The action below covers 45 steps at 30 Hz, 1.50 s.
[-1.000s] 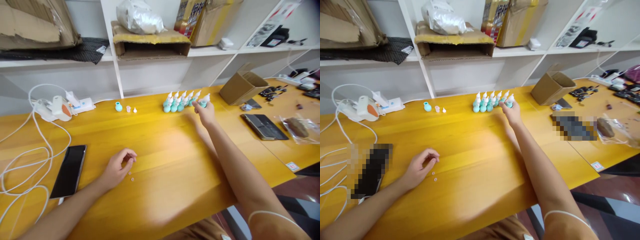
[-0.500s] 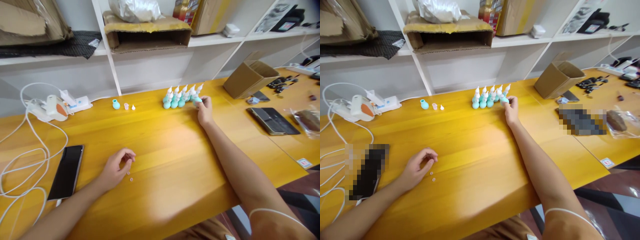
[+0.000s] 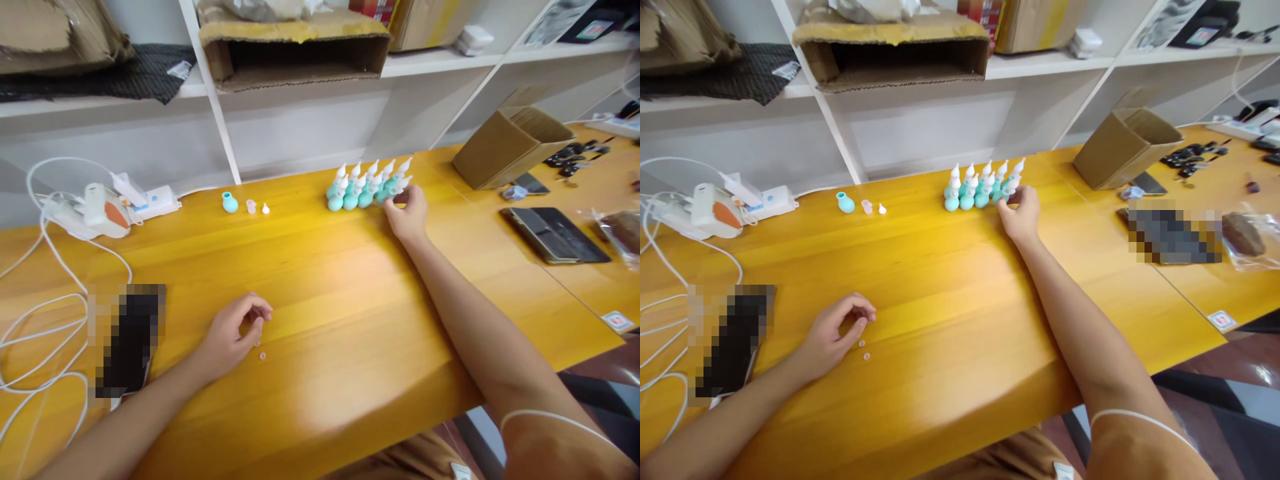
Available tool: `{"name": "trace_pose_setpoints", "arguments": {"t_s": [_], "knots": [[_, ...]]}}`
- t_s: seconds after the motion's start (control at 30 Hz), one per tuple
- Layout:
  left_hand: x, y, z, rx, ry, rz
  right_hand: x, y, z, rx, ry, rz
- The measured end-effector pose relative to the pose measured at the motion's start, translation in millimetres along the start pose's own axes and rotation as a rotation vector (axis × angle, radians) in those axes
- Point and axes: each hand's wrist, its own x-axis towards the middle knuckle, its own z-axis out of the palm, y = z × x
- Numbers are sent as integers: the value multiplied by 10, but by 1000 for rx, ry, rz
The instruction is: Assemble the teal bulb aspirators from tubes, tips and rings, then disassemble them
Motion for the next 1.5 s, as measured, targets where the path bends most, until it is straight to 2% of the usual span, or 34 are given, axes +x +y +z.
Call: {"name": "trace_pose_setpoints", "arguments": {"t_s": [0.13, 0.5, 0.9, 1.17, 1.5], "knots": [[-3, -1, -3, 10, -11, 9, -38, -76, -30, -99, 21, -29], [0, 15, -2, 8, -13, 15, -42, -93, -36, -63, -28, 38], [-16, -46, 13, 24, -25, 24, -20, 8, -5, -67, 28, 34], [-20, -48, 12, 38, -30, 39, 3, 57, 6, -119, 5, -41], [-15, -41, 7, 46, -36, 32, -11, 9, 3, -76, -4, -19]]}}
